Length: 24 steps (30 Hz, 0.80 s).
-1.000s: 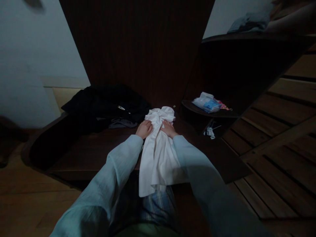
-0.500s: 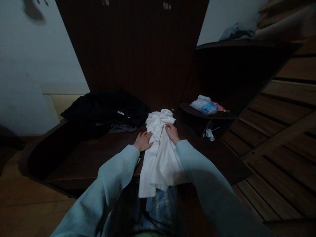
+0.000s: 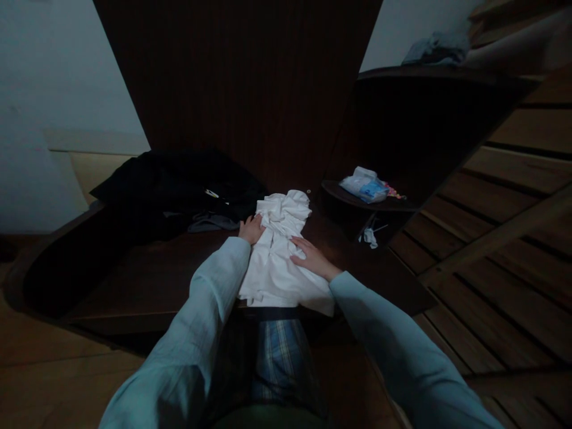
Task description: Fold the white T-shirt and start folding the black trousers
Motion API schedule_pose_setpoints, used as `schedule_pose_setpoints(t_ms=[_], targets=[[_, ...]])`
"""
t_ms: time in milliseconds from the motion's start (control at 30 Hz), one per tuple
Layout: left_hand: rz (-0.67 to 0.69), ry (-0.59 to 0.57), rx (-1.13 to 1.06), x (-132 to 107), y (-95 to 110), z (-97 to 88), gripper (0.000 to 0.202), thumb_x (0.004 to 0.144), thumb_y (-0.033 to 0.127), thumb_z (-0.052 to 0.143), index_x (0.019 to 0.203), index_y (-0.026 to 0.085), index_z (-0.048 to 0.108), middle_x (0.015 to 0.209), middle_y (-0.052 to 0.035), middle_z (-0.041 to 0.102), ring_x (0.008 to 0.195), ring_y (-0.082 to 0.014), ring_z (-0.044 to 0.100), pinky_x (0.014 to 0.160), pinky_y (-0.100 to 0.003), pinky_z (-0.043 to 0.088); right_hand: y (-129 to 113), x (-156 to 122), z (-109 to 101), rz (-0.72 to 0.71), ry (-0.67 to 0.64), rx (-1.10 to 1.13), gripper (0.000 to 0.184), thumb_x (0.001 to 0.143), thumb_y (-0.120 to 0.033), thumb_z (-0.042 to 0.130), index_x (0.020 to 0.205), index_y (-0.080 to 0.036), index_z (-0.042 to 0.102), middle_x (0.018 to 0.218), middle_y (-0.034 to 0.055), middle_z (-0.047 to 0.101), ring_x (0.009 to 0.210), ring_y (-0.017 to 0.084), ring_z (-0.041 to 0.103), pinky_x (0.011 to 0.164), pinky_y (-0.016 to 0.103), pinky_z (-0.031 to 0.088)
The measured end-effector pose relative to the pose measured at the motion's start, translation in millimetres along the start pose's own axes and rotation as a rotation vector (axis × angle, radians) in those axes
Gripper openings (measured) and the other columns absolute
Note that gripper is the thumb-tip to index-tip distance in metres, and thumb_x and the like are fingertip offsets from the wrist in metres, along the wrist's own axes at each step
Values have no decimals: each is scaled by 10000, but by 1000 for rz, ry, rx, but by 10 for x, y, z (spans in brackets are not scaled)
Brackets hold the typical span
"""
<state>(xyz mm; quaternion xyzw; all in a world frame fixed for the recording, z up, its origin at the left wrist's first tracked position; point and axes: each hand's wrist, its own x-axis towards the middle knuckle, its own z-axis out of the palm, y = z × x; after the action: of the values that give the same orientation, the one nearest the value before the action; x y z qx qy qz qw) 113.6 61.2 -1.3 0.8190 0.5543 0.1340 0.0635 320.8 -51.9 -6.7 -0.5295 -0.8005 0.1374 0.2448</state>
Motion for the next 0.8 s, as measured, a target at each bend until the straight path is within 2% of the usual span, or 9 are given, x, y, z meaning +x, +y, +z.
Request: schedule_pose_setpoints(t_ms=[133,267,367,467,500,567,633,733,800], targets=[[55,13,-37,-21,-87,-36,471,848,252,324,1314,187,329,1380,-92,357,1274,-275,276,968,-567,264,258,42,-137,72,18,62,474,753,-296,508,1204,-153,490,1329,111,421,1232,203,369,1035,377,265],[206,109,-117,-170,-127,-91,406,835,231,362,1224,146,440,1282,-108,476,1197,-208,397,986,-411,328,451,-34,-266,95,157,199,441,708,-312,556,1125,-170,535,1229,94,521,1146,204,462,994,380,321],[292,234,-221,-458,-140,-217,351,820,228,389,1129,109,503,1144,-120,560,1089,-187,484,955,-329,374,496,-195,-301,207,329,291,522,651,-366,603,1122,-161,512,1148,103,559,1015,197,540,893,361,415],[301,313,-283,-959,-123,-417,297,828,269,393,1063,150,530,1078,-93,579,1046,-190,504,934,-341,396,452,-456,-332,381,425,261,572,605,-417,621,1093,-141,509,956,92,609,745,165,581,694,317,479],[301,309,-304,-1159,-107,-477,283,829,296,408,1044,167,537,1065,-82,583,1036,-189,511,923,-338,407,417,-557,-347,411,415,217,563,593,-432,626,1066,-144,522,867,67,614,658,150,562,631,297,472],[352,189,-321,-1553,-66,-546,314,808,372,469,1063,199,533,1085,-68,583,1032,-187,521,913,-325,422,325,-748,-384,424,342,110,486,562,-448,645,954,-172,569,697,3,585,546,126,508,533,256,422],[420,33,-286,-1872,-33,-531,513,734,433,573,1189,222,466,1213,-70,525,1117,-212,475,956,-346,396,224,-894,-429,454,220,40,325,561,-447,637,762,-196,588,545,-43,511,478,113,460,462,226,345],[400,-48,-221,-2112,-37,-407,584,731,357,597,1272,252,404,1320,-66,441,1201,-232,403,1003,-392,352,121,-993,-537,472,64,78,275,565,-428,598,481,-202,466,435,-60,410,430,93,387,427,212,271],[365,-36,-227,-2134,-75,-337,504,765,257,552,1255,273,434,1318,-45,449,1205,-213,402,1005,-390,356,106,-1013,-662,482,49,212,304,547,-430,579,438,-200,412,432,-60,401,434,89,381,431,209,284]])
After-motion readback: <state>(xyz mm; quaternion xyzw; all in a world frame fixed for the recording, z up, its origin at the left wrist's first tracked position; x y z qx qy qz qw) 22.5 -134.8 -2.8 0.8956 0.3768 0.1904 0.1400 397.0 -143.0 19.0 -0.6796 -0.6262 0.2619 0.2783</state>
